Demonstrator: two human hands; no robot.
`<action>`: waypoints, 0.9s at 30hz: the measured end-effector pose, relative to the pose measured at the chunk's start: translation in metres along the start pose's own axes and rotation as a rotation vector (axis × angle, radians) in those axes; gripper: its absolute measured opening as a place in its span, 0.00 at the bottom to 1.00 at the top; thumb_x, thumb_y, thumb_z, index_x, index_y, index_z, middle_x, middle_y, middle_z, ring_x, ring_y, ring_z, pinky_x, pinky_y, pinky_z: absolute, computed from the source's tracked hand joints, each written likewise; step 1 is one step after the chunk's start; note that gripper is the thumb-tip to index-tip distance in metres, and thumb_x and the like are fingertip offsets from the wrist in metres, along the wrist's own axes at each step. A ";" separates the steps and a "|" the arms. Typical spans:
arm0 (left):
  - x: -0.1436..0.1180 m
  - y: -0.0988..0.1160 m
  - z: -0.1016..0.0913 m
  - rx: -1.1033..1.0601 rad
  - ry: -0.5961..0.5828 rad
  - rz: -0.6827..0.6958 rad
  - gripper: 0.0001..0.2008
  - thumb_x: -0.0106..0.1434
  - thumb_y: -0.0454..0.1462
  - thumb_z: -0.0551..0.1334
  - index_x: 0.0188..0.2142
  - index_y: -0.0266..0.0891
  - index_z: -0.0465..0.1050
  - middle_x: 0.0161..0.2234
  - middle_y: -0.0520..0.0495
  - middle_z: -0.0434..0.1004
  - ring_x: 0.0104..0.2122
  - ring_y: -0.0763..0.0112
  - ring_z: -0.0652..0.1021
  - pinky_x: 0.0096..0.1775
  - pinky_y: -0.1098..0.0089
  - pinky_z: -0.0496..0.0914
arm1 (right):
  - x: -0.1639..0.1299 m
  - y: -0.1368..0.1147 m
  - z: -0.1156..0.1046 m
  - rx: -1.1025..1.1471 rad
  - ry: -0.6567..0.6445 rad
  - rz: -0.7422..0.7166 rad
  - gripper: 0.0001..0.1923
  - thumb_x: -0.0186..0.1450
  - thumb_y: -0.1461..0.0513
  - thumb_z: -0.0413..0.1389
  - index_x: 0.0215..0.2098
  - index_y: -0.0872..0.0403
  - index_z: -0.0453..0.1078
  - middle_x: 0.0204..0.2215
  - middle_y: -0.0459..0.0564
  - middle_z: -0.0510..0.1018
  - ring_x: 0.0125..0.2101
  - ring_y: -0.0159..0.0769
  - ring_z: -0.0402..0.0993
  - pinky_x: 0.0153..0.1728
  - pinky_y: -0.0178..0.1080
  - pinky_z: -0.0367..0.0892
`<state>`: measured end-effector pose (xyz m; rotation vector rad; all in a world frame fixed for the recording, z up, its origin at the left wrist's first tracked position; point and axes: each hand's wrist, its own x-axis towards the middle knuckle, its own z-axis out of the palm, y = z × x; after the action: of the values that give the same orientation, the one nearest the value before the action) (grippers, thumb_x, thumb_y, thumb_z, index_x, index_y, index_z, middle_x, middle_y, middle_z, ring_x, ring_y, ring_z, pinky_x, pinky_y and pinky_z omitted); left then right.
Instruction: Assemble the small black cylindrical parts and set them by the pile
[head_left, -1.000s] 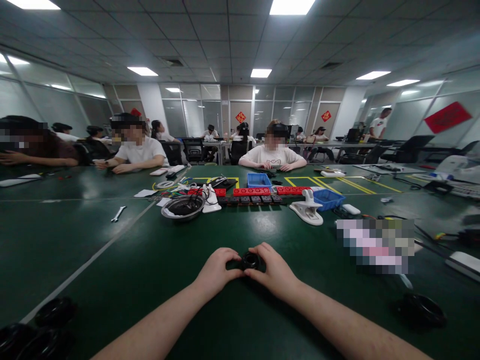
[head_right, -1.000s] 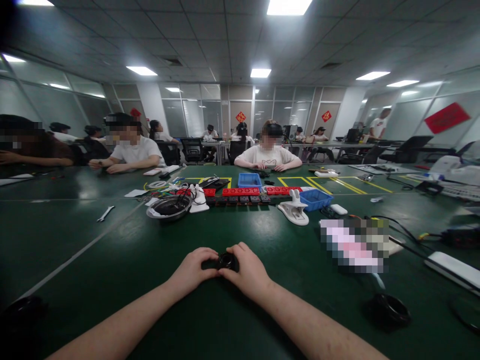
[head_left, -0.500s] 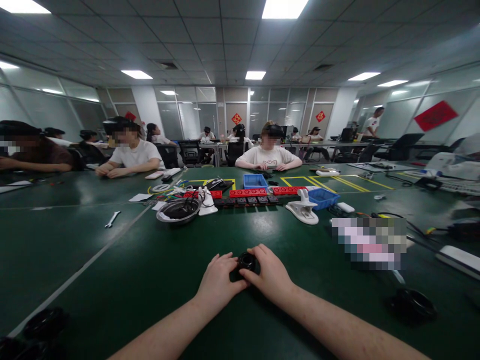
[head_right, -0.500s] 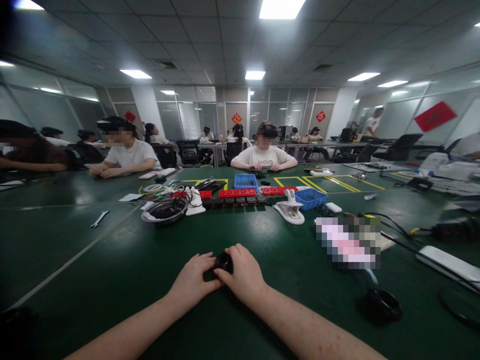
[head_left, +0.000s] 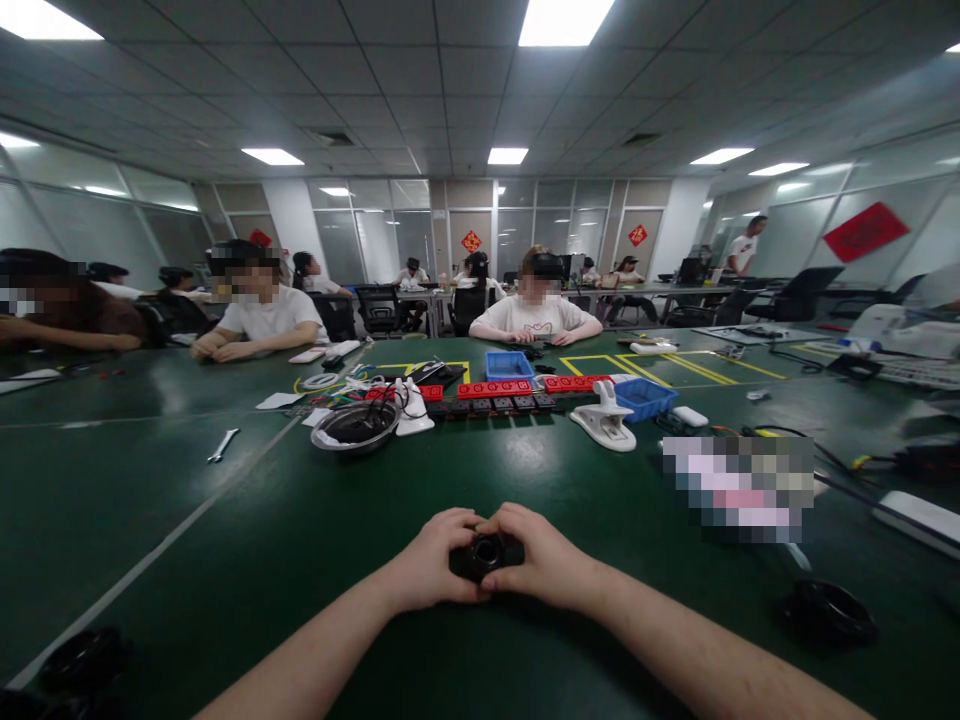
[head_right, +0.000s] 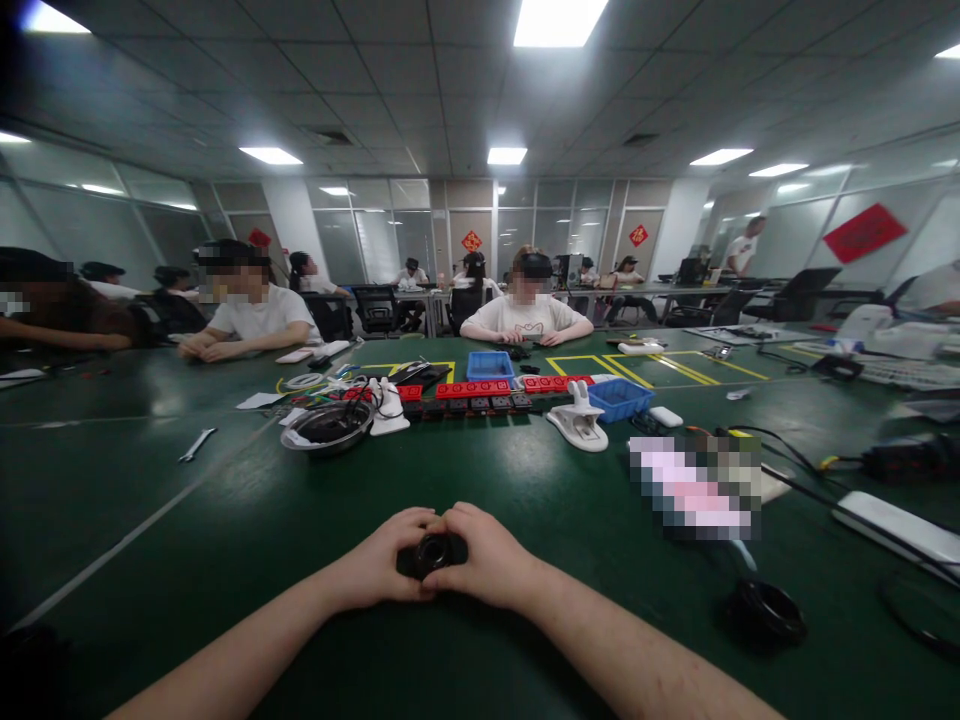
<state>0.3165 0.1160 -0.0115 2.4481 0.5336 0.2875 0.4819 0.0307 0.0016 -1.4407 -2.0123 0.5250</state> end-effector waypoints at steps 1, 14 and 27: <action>-0.001 -0.002 -0.002 -0.003 -0.042 0.007 0.26 0.42 0.44 0.65 0.43 0.47 0.68 0.50 0.49 0.62 0.53 0.56 0.57 0.53 0.59 0.51 | 0.000 0.000 -0.001 0.023 -0.029 -0.019 0.20 0.45 0.58 0.62 0.36 0.53 0.65 0.31 0.45 0.66 0.32 0.33 0.63 0.32 0.34 0.60; 0.000 -0.004 0.007 -0.016 0.256 -0.168 0.23 0.45 0.41 0.65 0.42 0.41 0.68 0.44 0.46 0.67 0.46 0.62 0.66 0.49 0.64 0.59 | 0.002 0.004 0.007 -0.072 0.163 0.119 0.16 0.49 0.59 0.59 0.35 0.55 0.64 0.32 0.47 0.66 0.33 0.34 0.64 0.33 0.36 0.61; -0.002 0.014 0.011 0.054 0.287 -0.147 0.13 0.49 0.42 0.62 0.35 0.42 0.73 0.44 0.47 0.70 0.47 0.61 0.65 0.50 0.61 0.58 | 0.002 0.005 0.015 -0.217 0.265 0.194 0.17 0.51 0.57 0.57 0.37 0.55 0.62 0.34 0.50 0.67 0.36 0.37 0.65 0.36 0.38 0.61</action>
<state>0.3221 0.0990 -0.0119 2.4171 0.8494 0.5742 0.4752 0.0344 -0.0119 -1.7477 -1.7715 0.1844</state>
